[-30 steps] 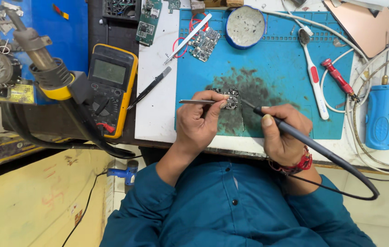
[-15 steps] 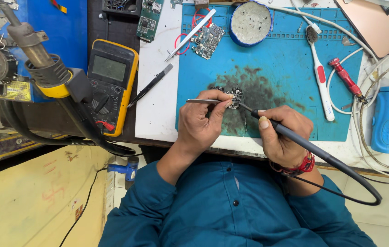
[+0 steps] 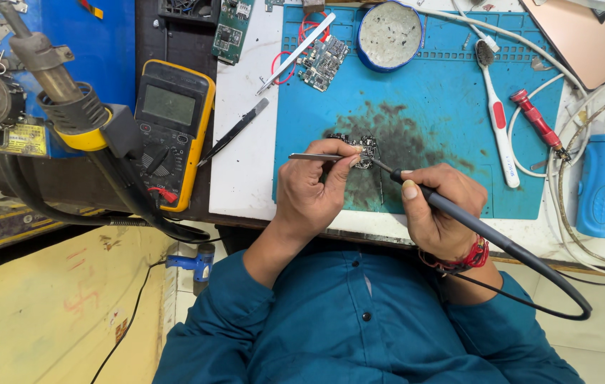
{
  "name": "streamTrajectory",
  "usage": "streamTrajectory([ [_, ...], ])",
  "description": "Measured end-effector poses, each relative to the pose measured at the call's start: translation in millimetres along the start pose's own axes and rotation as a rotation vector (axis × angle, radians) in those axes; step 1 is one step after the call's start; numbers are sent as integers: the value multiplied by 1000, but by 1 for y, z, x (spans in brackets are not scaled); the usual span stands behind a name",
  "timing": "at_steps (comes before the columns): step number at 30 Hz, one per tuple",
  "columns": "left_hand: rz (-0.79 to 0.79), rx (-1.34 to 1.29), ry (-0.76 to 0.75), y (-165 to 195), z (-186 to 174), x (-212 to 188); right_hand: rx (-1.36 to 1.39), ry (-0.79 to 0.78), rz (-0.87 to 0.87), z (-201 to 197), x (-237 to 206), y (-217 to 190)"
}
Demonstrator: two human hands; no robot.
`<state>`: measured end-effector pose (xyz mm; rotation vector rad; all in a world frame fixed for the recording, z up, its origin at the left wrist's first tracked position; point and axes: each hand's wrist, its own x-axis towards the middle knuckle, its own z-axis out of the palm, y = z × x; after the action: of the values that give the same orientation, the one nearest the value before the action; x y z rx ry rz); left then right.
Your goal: The person solders components on a small circuit board at a workbench, holding the board with tweezers in one hand and a soldering iron in the other, working on different points of the board and repositioning it as they go.
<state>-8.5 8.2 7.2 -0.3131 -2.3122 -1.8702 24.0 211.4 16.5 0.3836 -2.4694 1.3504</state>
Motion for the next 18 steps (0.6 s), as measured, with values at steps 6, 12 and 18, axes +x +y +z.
streamTrajectory([
  [6,5,-16,2,0,1,0,-4,0,5,0,0,-1],
  [12,16,-8,5,-1,1,0,-6,-6,8,0,1,-1],
  [18,10,1,5,-1,1,0,-23,-6,7,-1,0,-1],
])
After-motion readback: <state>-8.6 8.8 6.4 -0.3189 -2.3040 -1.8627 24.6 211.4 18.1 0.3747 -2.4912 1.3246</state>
